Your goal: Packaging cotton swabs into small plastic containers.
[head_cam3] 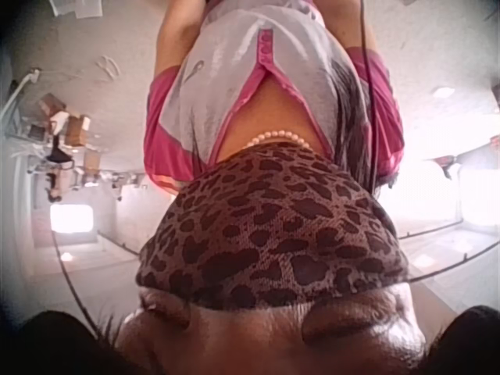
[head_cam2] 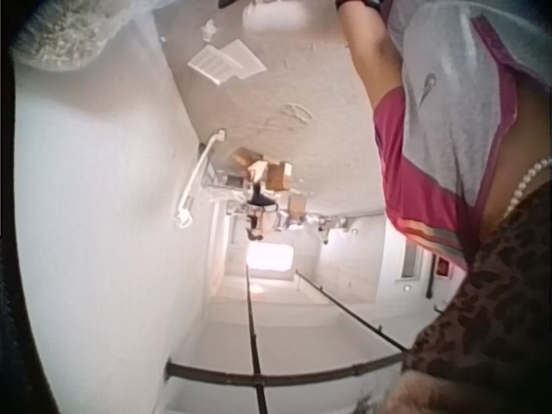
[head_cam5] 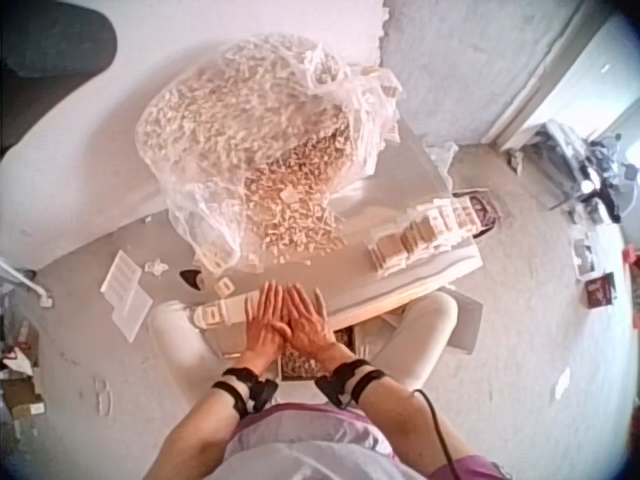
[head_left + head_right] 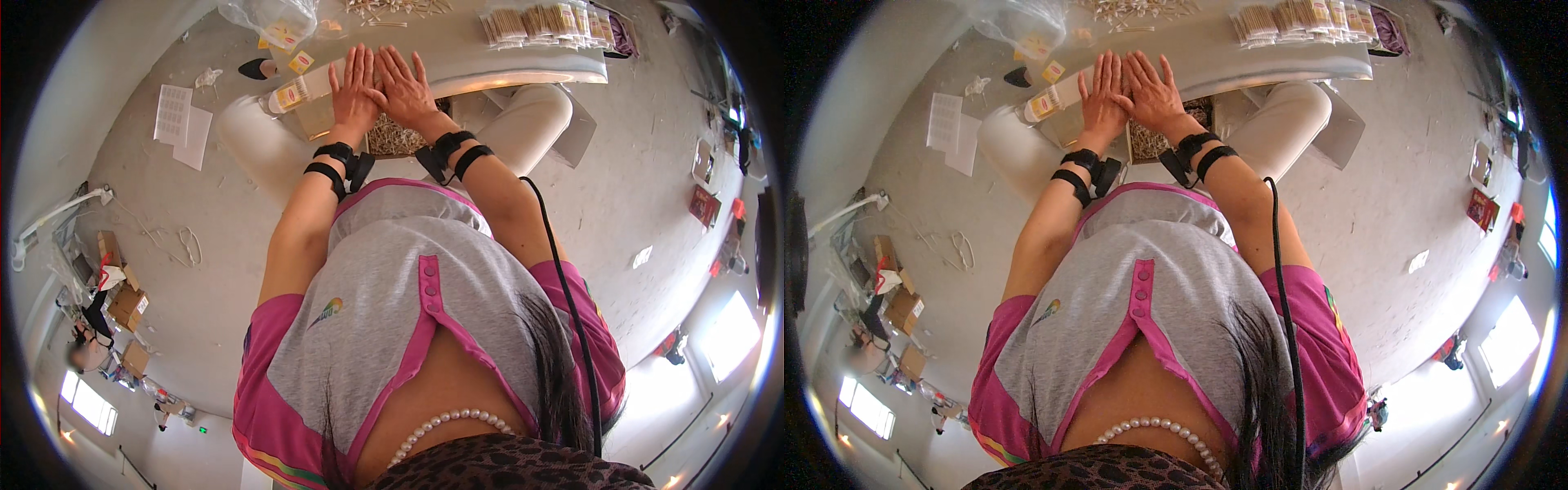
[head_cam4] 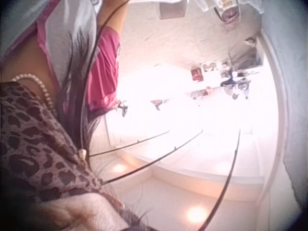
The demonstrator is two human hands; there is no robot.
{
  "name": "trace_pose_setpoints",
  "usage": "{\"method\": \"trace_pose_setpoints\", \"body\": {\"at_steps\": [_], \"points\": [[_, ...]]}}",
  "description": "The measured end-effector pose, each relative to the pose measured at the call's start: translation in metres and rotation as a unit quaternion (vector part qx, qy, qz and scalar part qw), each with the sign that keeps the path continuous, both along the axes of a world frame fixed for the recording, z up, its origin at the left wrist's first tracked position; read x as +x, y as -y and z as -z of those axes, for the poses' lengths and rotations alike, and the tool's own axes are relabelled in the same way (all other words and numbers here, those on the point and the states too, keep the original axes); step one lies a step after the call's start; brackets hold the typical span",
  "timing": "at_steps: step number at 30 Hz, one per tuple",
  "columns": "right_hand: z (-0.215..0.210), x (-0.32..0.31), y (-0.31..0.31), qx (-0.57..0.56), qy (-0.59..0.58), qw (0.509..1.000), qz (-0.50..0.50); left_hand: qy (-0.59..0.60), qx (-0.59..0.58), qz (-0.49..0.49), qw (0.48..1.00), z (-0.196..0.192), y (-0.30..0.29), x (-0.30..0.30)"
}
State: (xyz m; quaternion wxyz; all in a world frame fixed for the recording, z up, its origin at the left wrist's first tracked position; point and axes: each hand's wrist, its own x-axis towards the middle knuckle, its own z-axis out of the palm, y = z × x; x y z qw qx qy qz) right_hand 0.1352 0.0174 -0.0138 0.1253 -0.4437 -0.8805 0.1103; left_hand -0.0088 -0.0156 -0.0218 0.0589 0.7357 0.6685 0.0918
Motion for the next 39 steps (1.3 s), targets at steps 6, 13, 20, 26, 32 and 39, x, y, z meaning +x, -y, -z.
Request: {"method": "trace_pose_setpoints", "body": {"at_steps": [6, 13, 20, 26, 32, 39], "points": [[0.0, -0.001, 0.003, -0.018, -0.011, 1.0, 0.008, 0.009, -0.005, -0.014, 1.0, 0.003, 0.001, 0.001], [0.0, -0.01, 0.011, -0.04, -0.02, 0.998, 0.051, 0.044, 0.027, -0.019, 0.998, 0.007, 0.002, 0.003], [0.002, -0.01, 0.013, -0.023, 0.001, 0.999, 0.048, 0.009, -0.018, 0.011, 1.0, -0.011, 0.006, -0.014], [0.003, -0.013, 0.014, -0.01, 0.066, 0.996, 0.063, 0.056, -0.008, -0.112, 0.992, -0.037, 0.046, -0.056], [0.003, -0.032, 0.016, -0.004, 0.073, 0.996, 0.06, 0.048, 0.022, -0.171, 0.984, -0.043, 0.08, -0.083], [0.001, -0.076, 0.02, -0.004, 0.042, 0.999, 0.017, 0.049, 0.019, -0.198, 0.979, -0.046, 0.092, -0.085]]}}
